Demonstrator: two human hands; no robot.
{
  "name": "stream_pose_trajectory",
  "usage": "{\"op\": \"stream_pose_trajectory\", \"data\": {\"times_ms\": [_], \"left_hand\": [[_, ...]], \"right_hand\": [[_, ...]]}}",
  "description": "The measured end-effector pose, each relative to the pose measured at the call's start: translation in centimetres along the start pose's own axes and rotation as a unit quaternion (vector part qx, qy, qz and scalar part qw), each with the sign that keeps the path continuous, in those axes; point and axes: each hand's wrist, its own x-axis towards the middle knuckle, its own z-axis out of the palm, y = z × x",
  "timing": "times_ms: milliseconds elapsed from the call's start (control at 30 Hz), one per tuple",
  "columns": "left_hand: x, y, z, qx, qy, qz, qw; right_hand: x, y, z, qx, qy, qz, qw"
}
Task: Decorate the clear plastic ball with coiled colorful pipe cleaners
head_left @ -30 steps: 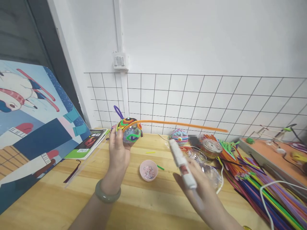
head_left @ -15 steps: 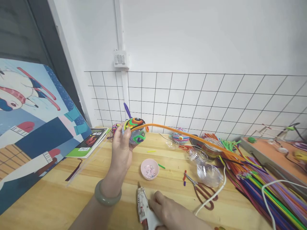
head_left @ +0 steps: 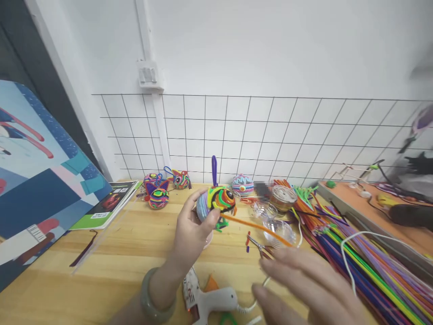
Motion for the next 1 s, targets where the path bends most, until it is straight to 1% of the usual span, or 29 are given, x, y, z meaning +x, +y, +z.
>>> {"op": "stream_pose_trajectory", "data": {"times_ms": [33,100,233,300,467,567,833,1000], "left_hand": [[-0.3,-0.1,0.3,-0.001,-0.011,0.002,1.000],[-0.9,-0.2,0.6,0.004,-0.024,0.006,1.000],[-1.4,0.1,0.8,0.016,-0.036,0.002,0.999],[-1.4,0.3,0.8,0.005,-0.049,-0.013,0.999],[-1.4,0.4,0.8,-0.017,-0.069,-0.063,0.995],[-1.4,0.1,0.8,-0.023,-0.072,-0.083,0.994],[-1.7,-0.2,0.4,-0.038,-0.103,-0.110,0.988],[-1.7,-0.2,0.5,-0.044,-0.111,-0.118,0.986]], "right_hand": [[0.2,0.5,-0.6,-0.026,0.009,0.014,1.000],[0.6,1.6,-1.0,-0.032,-0.003,0.038,0.999],[1.4,3.0,-0.3,0.042,-0.082,0.090,0.992],[1.7,3.1,0.0,0.080,-0.099,0.123,0.984],[2.0,3.2,0.5,0.172,-0.103,0.212,0.957],[1.9,3.5,0.7,0.200,-0.105,0.252,0.941],[2.0,3.9,1.2,0.239,-0.092,0.298,0.919],[1.9,4.0,1.4,0.262,-0.084,0.316,0.908]]}}
